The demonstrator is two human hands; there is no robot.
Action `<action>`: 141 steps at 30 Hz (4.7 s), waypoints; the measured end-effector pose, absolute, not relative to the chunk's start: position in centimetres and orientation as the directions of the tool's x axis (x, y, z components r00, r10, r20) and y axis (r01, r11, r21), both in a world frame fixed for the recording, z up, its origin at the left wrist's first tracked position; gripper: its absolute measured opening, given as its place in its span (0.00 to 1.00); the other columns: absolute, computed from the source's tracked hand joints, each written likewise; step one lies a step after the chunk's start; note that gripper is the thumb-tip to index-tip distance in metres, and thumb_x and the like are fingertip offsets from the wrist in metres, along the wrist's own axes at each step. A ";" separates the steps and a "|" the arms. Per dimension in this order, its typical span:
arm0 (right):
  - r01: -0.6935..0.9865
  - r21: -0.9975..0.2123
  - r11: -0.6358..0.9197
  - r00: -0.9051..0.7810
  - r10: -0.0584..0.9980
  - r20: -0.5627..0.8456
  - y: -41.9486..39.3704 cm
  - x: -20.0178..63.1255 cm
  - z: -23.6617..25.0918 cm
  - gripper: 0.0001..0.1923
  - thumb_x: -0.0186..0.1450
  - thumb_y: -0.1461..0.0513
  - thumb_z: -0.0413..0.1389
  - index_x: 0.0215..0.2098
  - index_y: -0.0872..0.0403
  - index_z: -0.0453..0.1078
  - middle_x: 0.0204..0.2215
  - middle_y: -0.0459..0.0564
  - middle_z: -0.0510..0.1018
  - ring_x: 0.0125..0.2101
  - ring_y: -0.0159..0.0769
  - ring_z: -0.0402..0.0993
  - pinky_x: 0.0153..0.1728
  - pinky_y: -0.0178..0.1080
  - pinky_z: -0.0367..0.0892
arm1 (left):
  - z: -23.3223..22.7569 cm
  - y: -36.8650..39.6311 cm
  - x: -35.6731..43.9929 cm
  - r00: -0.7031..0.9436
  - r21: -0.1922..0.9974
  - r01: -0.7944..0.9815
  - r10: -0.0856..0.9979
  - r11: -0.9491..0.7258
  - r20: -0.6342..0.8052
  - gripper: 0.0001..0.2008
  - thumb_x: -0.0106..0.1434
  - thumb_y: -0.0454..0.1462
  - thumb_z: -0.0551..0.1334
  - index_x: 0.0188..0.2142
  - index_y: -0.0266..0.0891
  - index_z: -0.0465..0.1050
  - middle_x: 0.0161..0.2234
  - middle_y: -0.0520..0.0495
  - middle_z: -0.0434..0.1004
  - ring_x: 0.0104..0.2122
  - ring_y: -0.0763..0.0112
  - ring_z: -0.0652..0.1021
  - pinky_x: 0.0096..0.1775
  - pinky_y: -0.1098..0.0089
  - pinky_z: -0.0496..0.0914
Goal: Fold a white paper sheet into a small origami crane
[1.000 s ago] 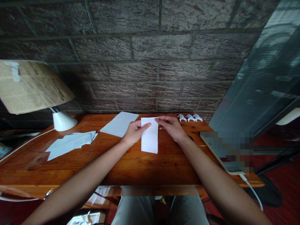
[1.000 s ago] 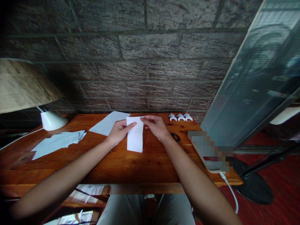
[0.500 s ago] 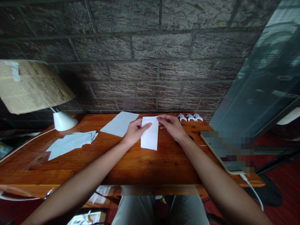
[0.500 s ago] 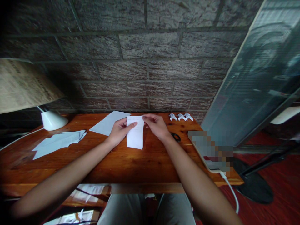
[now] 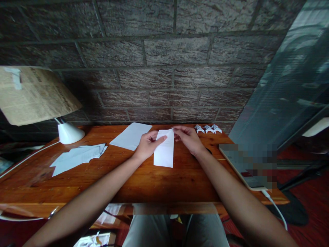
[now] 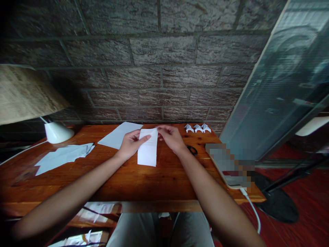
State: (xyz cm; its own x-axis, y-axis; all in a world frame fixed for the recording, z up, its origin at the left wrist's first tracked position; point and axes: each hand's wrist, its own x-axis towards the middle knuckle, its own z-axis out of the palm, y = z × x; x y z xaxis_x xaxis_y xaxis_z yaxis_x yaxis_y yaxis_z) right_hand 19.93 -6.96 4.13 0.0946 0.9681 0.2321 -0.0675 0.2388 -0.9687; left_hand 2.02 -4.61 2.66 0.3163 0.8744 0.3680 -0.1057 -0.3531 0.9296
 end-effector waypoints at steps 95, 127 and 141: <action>-0.123 -0.955 0.269 0.070 0.963 0.262 -7.3 19.6 4.6 0.16 0.51 0.50 0.68 0.30 0.52 0.78 0.27 0.44 0.79 0.28 0.29 0.70 0.32 0.34 0.66 | 1.7 -4.7 2.1 0.423 0.892 -0.074 0.796 -0.445 0.433 0.22 0.58 0.45 0.67 0.49 0.37 0.76 0.37 0.45 0.83 0.32 0.71 0.79 0.32 0.74 0.70; -0.148 -0.936 0.318 0.286 0.920 0.267 -6.5 19.8 4.3 0.13 0.55 0.52 0.63 0.25 0.53 0.71 0.22 0.43 0.74 0.24 0.28 0.68 0.28 0.33 0.65 | 1.9 -4.3 2.2 0.428 0.964 -0.077 0.865 -0.254 0.261 0.23 0.61 0.54 0.60 0.37 0.36 0.78 0.23 0.52 0.74 0.21 0.77 0.67 0.24 0.75 0.59; -0.167 -0.937 0.308 0.321 0.915 0.243 -6.3 20.2 4.3 0.15 0.55 0.50 0.63 0.24 0.52 0.69 0.21 0.41 0.72 0.24 0.28 0.68 0.30 0.33 0.66 | 1.9 -3.5 1.1 0.488 0.909 -0.008 0.792 -0.417 0.367 0.27 0.67 0.48 0.55 0.64 0.49 0.60 0.60 0.48 0.69 0.53 0.63 0.73 0.56 0.63 0.64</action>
